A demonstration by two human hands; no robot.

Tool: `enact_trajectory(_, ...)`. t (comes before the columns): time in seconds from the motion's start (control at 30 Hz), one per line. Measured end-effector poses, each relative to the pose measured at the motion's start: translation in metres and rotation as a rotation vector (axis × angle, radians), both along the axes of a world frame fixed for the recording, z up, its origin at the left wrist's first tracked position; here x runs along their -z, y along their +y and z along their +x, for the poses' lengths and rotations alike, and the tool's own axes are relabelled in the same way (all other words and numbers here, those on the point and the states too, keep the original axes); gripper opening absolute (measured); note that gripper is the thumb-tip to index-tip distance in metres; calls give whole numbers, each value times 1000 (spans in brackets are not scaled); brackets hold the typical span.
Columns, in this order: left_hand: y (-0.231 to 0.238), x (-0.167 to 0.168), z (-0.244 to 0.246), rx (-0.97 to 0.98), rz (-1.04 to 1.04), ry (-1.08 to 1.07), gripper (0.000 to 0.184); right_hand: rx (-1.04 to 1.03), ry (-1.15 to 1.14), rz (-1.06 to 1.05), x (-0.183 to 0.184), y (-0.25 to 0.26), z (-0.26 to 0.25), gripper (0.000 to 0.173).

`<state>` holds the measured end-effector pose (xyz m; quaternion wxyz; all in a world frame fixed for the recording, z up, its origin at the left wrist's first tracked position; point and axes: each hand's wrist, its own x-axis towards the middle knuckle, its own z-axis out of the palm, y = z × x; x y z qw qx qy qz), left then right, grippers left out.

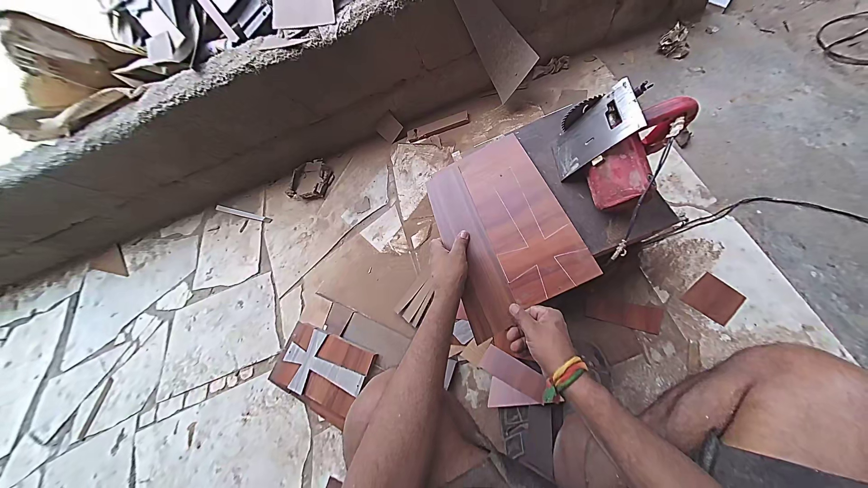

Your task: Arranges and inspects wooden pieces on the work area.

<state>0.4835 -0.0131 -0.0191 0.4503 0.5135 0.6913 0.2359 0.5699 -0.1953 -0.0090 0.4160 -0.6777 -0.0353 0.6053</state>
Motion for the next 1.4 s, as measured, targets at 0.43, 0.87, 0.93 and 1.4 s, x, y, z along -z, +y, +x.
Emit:
enact_trajectory(0.43, -1, -1, 0, -3, -3, 18, 47, -8, -18, -1, 2, 1, 1, 38)
enact_trajectory(0.87, 0, -2, 0, -4, -18, 7, 48, -52, -72, -65, 0, 4, 1, 38)
enact_trajectory(0.93, 1, -1, 0, -1, -21, 10, 47, -63, -88, -66, 0, 4, 1, 38)
enact_trajectory(1.4, 1, -2, -1, -14, -17, 21, 51, -74, -105, -77, 0, 4, 1, 38)
